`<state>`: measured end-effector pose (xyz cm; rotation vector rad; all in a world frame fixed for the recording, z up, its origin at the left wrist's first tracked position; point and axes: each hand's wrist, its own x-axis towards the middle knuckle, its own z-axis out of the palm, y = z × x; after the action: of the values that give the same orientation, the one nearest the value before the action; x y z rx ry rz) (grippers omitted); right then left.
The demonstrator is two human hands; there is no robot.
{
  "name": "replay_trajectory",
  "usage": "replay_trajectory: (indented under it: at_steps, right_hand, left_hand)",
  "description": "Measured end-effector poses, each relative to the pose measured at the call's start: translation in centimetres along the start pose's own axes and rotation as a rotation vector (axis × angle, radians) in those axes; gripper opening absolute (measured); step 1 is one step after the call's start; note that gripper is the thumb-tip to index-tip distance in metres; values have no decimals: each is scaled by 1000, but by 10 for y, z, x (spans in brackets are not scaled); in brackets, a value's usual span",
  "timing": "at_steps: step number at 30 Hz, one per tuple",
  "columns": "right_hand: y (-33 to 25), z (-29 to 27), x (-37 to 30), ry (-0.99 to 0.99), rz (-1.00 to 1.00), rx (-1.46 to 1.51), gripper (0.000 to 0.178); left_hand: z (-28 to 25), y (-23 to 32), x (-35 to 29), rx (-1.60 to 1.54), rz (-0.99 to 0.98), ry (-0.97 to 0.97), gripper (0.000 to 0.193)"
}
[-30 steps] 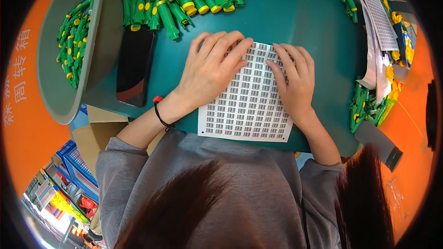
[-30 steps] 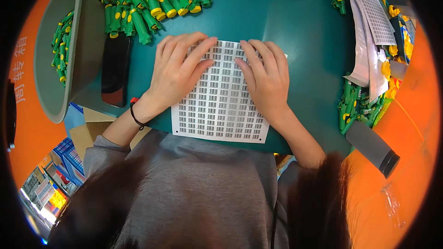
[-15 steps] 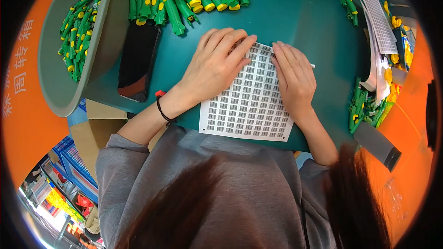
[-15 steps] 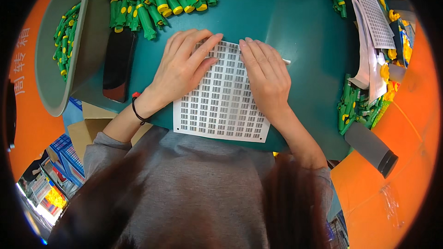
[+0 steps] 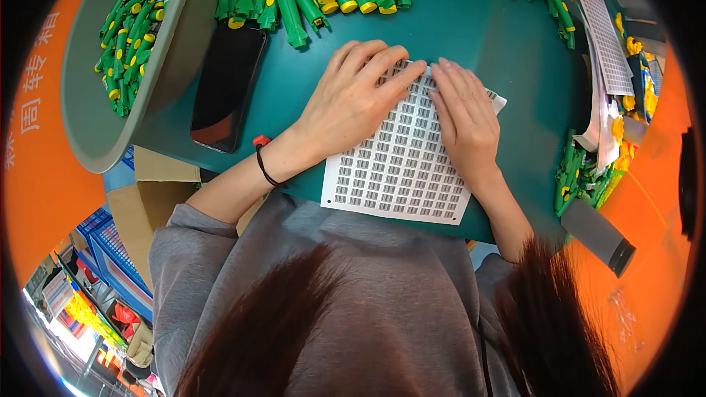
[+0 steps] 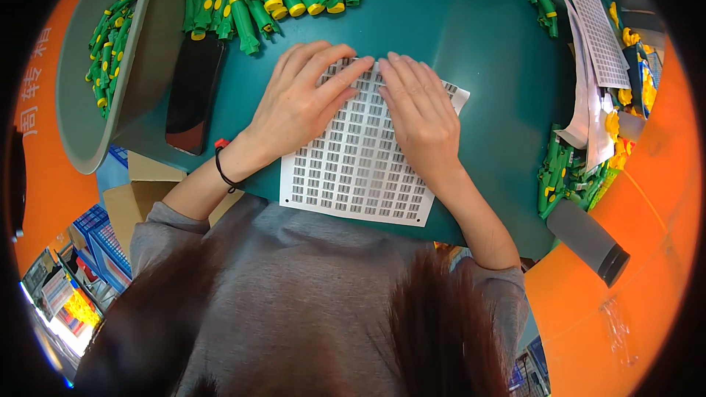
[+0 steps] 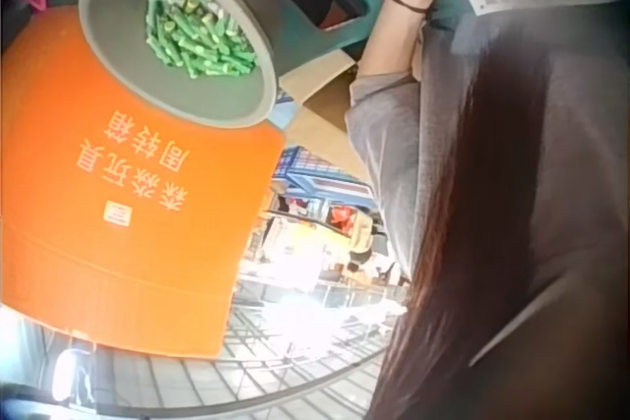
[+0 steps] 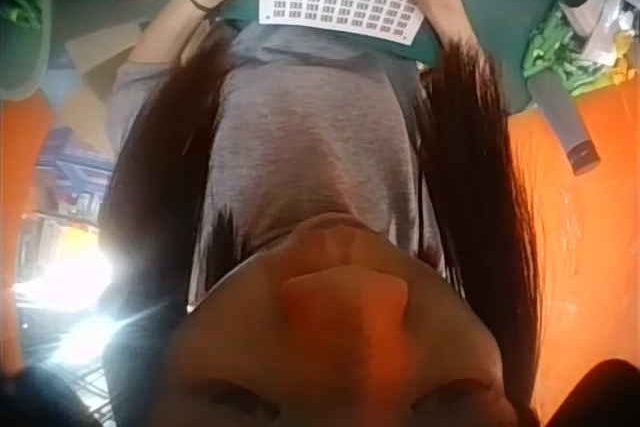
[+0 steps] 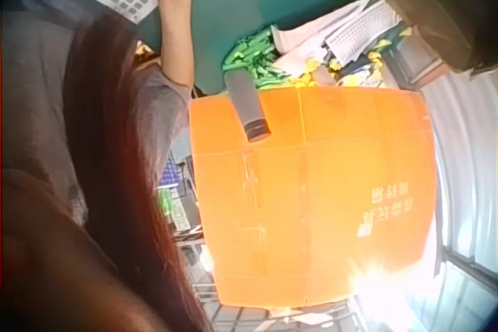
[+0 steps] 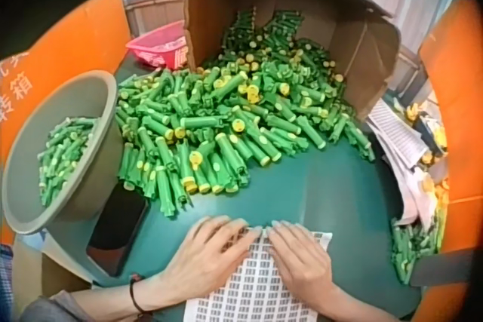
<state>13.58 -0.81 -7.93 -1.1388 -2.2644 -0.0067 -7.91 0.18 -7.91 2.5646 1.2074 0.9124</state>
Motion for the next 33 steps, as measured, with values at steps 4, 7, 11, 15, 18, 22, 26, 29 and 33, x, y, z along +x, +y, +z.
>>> replay_trajectory:
  at_steps: [4,7,11,15,18,22,26,29,33]
  right_hand:
    - [3,-11,-1,25,167,90,40]
    - [20,-18,-10,-25,123,-25,40]
    - [10,-23,-5,42,259,246,35]
    - [8,-36,2,87,731,982,31]
    - [10,-53,8,-33,841,1279,51]
    - [-4,-63,19,-178,891,1360,66]
    - [-2,-69,24,-294,890,1227,63]
    - [4,-70,35,-359,851,1178,57]
    - [17,-64,56,-420,773,1097,44]
  left_hand:
    - [2,1,0,3,5,4,37]
    - [2,0,3,-10,21,7,39]
    - [-3,-2,4,-15,13,17,42]
    - [-6,-4,11,-158,-47,80,44]
    - [-19,5,29,-200,-40,256,32]
    - [-30,23,56,-317,58,219,22]
    - [-29,19,53,-136,142,187,17]
    - [-28,18,52,-74,176,190,20]
    - [-23,10,52,-141,64,261,19]
